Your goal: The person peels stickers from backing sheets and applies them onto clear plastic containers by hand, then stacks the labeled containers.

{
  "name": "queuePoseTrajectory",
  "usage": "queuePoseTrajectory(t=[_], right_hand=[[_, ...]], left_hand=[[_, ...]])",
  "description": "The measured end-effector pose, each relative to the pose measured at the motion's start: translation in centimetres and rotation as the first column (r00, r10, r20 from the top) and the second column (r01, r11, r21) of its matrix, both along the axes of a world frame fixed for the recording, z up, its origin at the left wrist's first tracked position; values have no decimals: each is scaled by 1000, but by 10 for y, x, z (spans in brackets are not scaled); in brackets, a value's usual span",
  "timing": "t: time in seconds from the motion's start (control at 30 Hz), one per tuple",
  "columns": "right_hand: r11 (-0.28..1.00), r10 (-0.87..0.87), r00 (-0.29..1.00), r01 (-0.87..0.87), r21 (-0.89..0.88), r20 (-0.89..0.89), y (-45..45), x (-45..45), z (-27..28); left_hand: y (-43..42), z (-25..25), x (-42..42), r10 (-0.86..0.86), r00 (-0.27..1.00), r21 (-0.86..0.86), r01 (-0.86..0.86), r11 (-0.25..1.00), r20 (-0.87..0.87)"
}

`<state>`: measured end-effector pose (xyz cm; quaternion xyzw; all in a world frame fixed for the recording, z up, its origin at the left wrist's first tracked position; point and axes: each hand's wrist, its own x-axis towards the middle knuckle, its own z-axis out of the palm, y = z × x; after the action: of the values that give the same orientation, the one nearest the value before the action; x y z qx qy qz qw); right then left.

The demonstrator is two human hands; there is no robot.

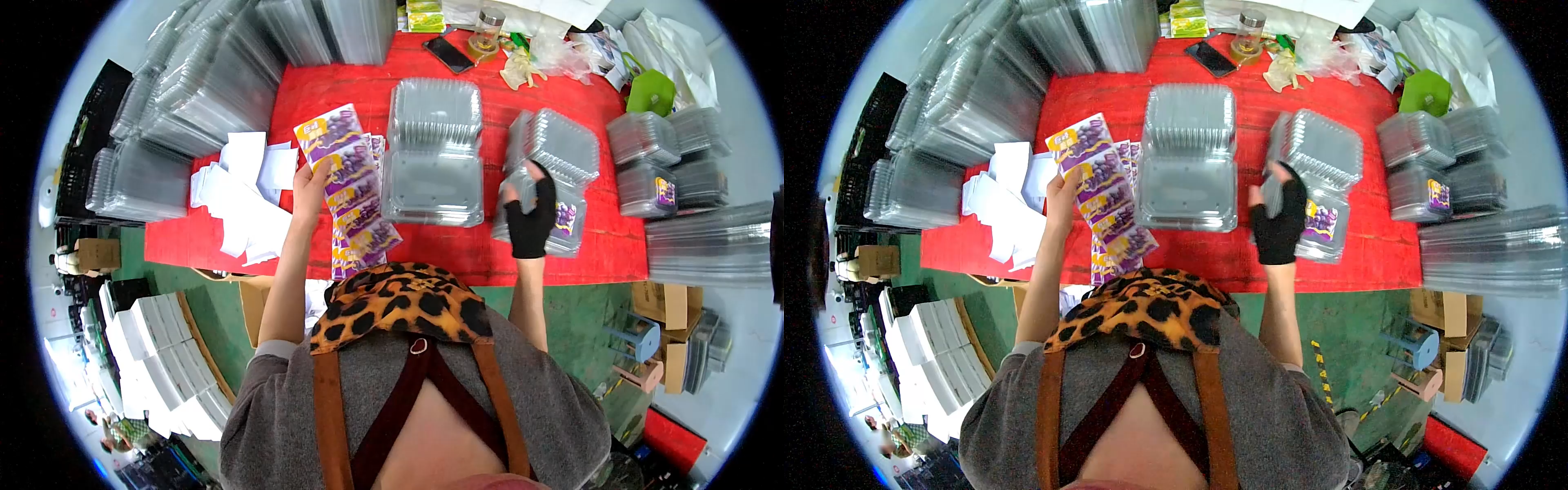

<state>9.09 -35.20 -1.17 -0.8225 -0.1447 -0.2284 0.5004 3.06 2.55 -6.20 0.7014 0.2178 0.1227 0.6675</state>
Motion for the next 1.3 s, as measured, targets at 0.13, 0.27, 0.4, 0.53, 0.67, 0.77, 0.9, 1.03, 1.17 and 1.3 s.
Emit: queuePoseTrajectory(t=[0.13, 0.27, 0.4, 0.53, 0.67, 0.77, 0.9, 1.03, 1.17, 1.3], right_hand=[[899, 411, 895, -368, -236, 172, 56, -14, 57], [784, 585, 790, -495, -375, 182, 90, -19, 74], [739, 645, 757, -580, -343, 109, 87, -18, 54], [683, 714, 698, -712, -160, -58, 78, -20, 37], [780, 621, 682, -585, 222, -387, 55, -12, 26], [954, 293, 929, -268, 136, -225, 36, 12, 10], [881, 394, 911, -338, -330, 119, 41, 21, 15], [785, 563, 765, -377, -491, 312, 53, 31, -22], [745, 608, 737, -399, -535, 296, 61, 37, -45], [648, 646, 757, -474, -596, 101, 63, 34, -62]], left_hand=[[-43, 74, -21, -244, 970, -236, 242, 941, 21], [-78, 101, -38, -438, 899, -123, 433, 893, -10], [-98, 122, -49, -548, 835, 397, 519, 757, -45], [-85, 107, -59, -598, 744, 642, 620, 450, -299], [-74, 94, -71, -586, 761, 670, 591, 449, -278], [-57, 78, -77, -480, 838, 294, 542, 788, -260], [-31, 50, -80, -296, 896, -326, 185, 927, -332], [-28, 45, -77, -214, 892, -513, -23, 858, -397], [-25, 34, -77, -220, 884, -490, -11, 872, -411], [-25, 31, -78, -240, 895, -612, -45, 789, -376]])
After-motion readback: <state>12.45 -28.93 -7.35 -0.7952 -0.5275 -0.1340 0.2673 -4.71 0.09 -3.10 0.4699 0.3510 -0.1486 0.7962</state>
